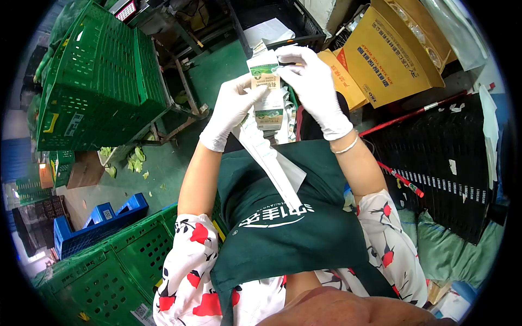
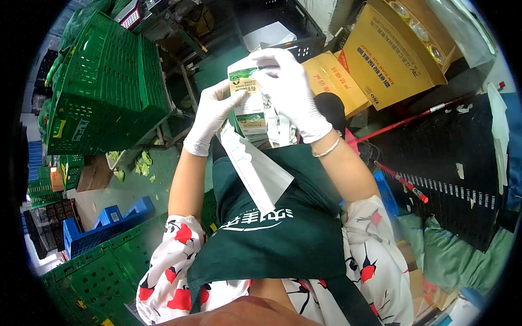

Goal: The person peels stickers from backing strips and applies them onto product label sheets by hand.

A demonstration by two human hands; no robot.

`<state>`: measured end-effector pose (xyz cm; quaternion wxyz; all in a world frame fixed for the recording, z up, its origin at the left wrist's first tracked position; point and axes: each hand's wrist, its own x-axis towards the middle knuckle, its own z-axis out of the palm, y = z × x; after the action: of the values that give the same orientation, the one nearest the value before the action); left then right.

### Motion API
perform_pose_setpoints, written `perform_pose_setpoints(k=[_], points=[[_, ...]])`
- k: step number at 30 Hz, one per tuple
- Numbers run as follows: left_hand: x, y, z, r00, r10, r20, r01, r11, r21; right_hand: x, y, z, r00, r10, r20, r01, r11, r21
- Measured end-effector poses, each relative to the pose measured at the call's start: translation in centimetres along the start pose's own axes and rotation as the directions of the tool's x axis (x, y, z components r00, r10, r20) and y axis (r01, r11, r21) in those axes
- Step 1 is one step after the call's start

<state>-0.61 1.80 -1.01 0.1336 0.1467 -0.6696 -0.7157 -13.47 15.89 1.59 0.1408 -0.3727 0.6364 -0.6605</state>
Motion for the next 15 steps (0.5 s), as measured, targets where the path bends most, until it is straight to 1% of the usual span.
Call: perform_pose_setpoints(k=[3, 6, 7, 9, 11, 13, 14, 15], points=[[-0.3, 0.3, 0.3, 1.000, 0.013, 0.013, -0.013, 1.000, 0.003, 0.3, 0.1, 1.2, 0.991, -0.132, -0.013, 0.129, 0.980, -0.149], [-0.7, 0.8, 0.2, 1.000, -0.004, -0.003, 0.005, 0.999, 0.050, 0.2, -0.1, 1.4, 0.990, -0.140, 0.031, 0.143, 0.957, -0.251], [-0.8, 0.9, 0.1, 1.000, -0.008, -0.007, 0.009, 0.997, 0.071, 0.4, 0.1, 1.3, 0.993, -0.113, 0.040, 0.119, 0.959, -0.258], [-1.0, 0.5, -0.1, 0.999, -0.036, 0.040, 0.033, 0.997, 0.068, 0.7, 0.2, 0.9, 0.997, -0.054, 0.053, 0.067, 0.959, -0.275], [-1.0, -0.7, -0.1, 0.993, -0.057, 0.099, 0.054, 0.998, 0.039, 1.4, -1.1, -0.1, 0.987, 0.145, 0.068, -0.122, 0.954, -0.273], [-1.3, 0.1, 0.4, 0.997, -0.046, 0.068, 0.049, 0.998, -0.050, 2.5, 1.3, -1.6, 0.982, 0.186, 0.025, -0.178, 0.966, -0.190], [-1.4, 1.0, 0.3, 0.999, -0.038, 0.023, 0.039, 0.997, -0.067, 2.4, 1.8, -2.2, 0.976, 0.218, 0.021, -0.212, 0.962, -0.170], [-1.6, 2.0, 0.1, 0.999, -0.032, -0.026, 0.030, 0.996, -0.086, 2.2, 2.2, -2.5, 0.981, 0.194, 0.020, -0.190, 0.973, -0.131]])
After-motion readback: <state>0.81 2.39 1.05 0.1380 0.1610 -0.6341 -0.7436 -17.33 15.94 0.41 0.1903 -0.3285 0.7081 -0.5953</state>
